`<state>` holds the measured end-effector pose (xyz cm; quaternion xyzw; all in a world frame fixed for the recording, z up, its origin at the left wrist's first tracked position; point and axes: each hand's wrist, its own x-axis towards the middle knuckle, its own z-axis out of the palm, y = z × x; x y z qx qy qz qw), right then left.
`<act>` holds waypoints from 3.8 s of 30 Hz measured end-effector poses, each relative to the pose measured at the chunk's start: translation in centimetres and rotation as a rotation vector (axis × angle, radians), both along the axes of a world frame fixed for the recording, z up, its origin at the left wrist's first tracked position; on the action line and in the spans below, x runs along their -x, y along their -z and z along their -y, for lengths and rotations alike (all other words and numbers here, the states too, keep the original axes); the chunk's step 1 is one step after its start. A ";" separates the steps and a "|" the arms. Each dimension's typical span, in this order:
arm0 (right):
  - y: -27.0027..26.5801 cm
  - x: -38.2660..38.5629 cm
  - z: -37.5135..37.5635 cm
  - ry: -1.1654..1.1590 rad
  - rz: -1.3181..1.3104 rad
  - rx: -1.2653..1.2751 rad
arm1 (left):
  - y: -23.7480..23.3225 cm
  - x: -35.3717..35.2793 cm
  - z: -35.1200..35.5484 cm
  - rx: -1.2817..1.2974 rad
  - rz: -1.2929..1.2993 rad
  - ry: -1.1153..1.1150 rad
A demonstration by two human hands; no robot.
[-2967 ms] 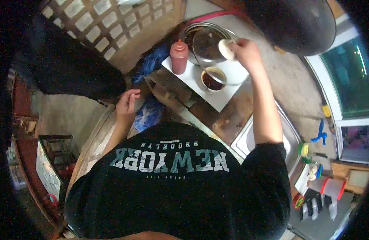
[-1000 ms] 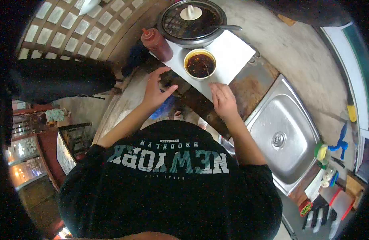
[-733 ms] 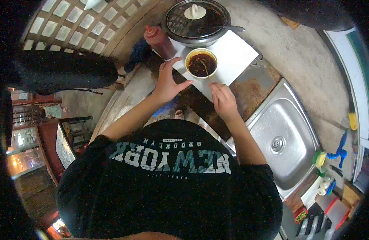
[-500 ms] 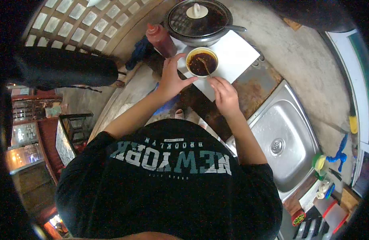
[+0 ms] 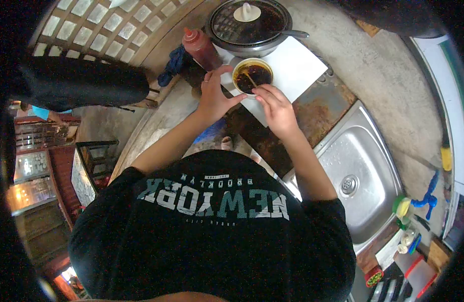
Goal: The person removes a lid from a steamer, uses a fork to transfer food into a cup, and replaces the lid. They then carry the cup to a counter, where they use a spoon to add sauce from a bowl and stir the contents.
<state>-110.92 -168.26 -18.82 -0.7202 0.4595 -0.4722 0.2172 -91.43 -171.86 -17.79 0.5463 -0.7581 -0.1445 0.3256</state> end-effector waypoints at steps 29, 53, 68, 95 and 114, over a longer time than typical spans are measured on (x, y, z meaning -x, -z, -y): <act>0.7 0.5 -0.2 -0.051 0.122 -0.039 | 0.6 -0.1 0.2 -0.022 0.040 -0.029; 0.8 2.5 -0.4 -0.077 0.230 -0.113 | 0.4 -0.2 0.1 -0.017 0.029 -0.017; 0.9 2.1 0.9 -0.008 0.390 -0.149 | 0.2 -0.2 0.1 -0.023 0.051 -0.018; -3.0 1.4 2.4 -0.155 -0.023 -0.064 | 0.5 -0.6 0.2 -0.019 0.042 -0.002; -5.2 0.5 4.8 -0.194 -0.145 -0.189 | -0.2 -5.2 -1.0 0.042 -0.082 0.054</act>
